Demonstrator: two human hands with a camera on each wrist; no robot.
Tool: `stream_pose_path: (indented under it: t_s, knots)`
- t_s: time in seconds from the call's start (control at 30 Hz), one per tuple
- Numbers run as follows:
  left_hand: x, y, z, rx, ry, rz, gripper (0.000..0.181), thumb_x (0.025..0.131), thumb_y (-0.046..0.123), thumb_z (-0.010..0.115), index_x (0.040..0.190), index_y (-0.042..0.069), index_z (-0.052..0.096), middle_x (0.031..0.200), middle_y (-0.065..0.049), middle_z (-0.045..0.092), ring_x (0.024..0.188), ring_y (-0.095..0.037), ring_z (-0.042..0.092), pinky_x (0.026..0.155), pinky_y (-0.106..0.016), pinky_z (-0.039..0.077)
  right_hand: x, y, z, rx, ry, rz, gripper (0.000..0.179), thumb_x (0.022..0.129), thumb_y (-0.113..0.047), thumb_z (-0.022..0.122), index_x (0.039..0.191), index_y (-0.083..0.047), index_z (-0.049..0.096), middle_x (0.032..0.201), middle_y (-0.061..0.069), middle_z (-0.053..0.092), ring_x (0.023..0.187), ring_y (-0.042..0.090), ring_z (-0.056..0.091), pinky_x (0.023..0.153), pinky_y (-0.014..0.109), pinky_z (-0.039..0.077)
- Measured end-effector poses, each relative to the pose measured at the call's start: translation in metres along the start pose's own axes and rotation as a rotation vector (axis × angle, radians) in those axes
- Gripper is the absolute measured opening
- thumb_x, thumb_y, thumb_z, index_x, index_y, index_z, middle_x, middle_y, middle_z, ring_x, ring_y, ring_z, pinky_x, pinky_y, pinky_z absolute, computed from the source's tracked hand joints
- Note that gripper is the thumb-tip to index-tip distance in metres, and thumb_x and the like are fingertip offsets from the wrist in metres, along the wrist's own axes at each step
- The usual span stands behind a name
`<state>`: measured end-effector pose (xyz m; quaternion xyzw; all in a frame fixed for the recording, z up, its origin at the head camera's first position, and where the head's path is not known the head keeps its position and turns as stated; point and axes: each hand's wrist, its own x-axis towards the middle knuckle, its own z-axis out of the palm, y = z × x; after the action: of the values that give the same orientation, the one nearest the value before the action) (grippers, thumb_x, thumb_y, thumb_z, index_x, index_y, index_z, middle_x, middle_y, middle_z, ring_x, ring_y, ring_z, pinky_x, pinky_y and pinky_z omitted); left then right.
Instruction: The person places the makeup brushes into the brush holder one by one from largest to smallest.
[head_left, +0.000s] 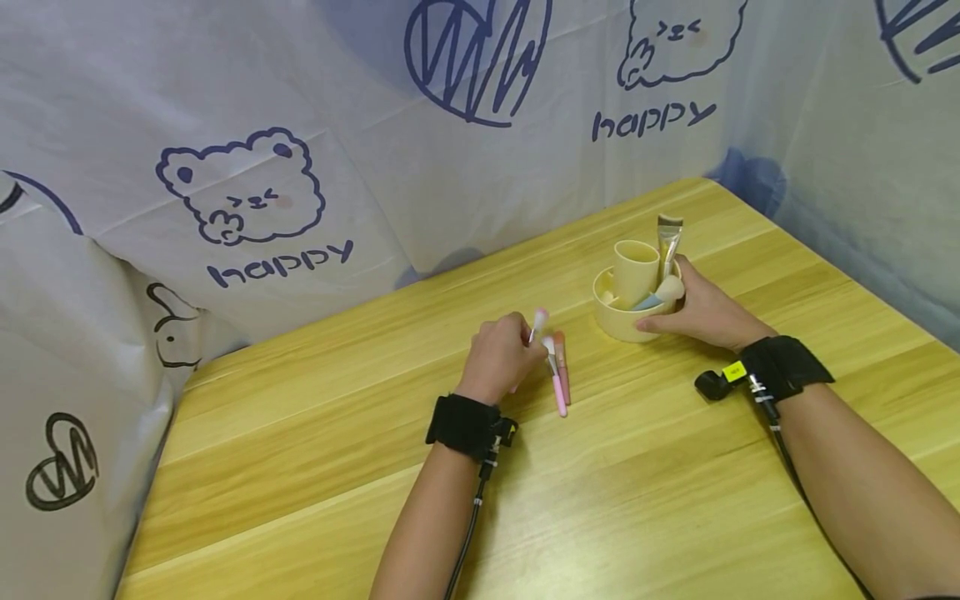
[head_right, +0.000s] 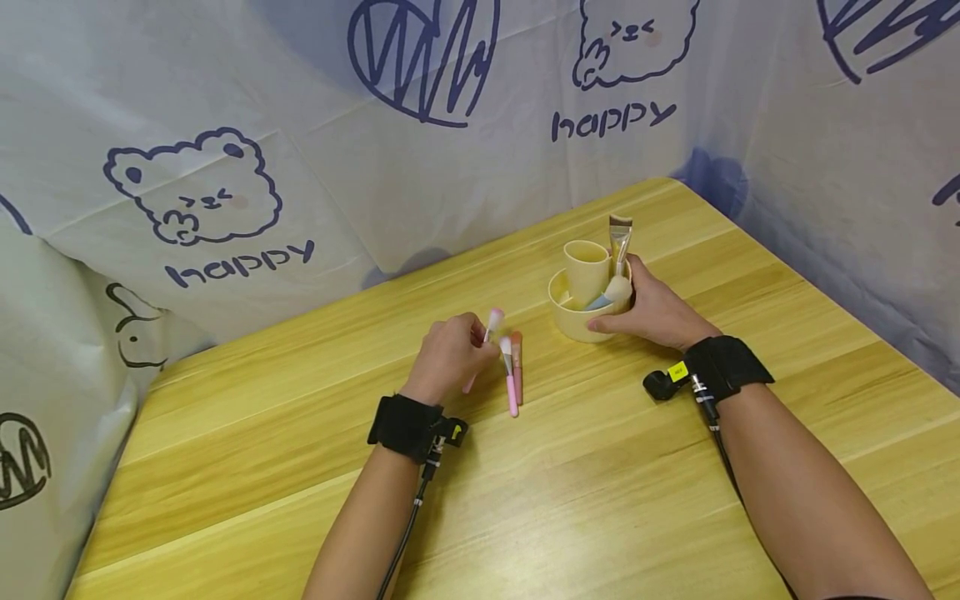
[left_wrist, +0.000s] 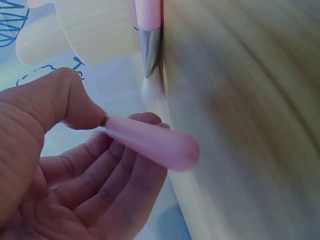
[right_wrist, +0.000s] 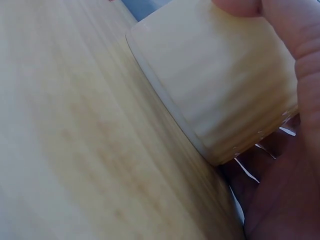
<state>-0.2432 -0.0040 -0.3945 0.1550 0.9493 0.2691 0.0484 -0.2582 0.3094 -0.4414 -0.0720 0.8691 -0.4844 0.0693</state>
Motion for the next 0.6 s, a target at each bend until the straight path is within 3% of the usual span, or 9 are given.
stream_pose_path:
  t_s: [0.6]
  knots:
    - [0.0,0.0036,-0.0004,-0.021,-0.016,-0.005,0.008,0.092,0.007,0.069,0.094,0.002,0.063,0.08,-0.011,0.067,0.043,-0.011,0.053,0.038,-0.018,0.039,-0.0012,0.0003,0.0014,0.004,0.001,-0.012,0.116,0.085,-0.035,0.086,0.165,-0.016,0.004,0.162,0.019,0.036,0.147,0.038,0.043,0.124,0.064,0.028]
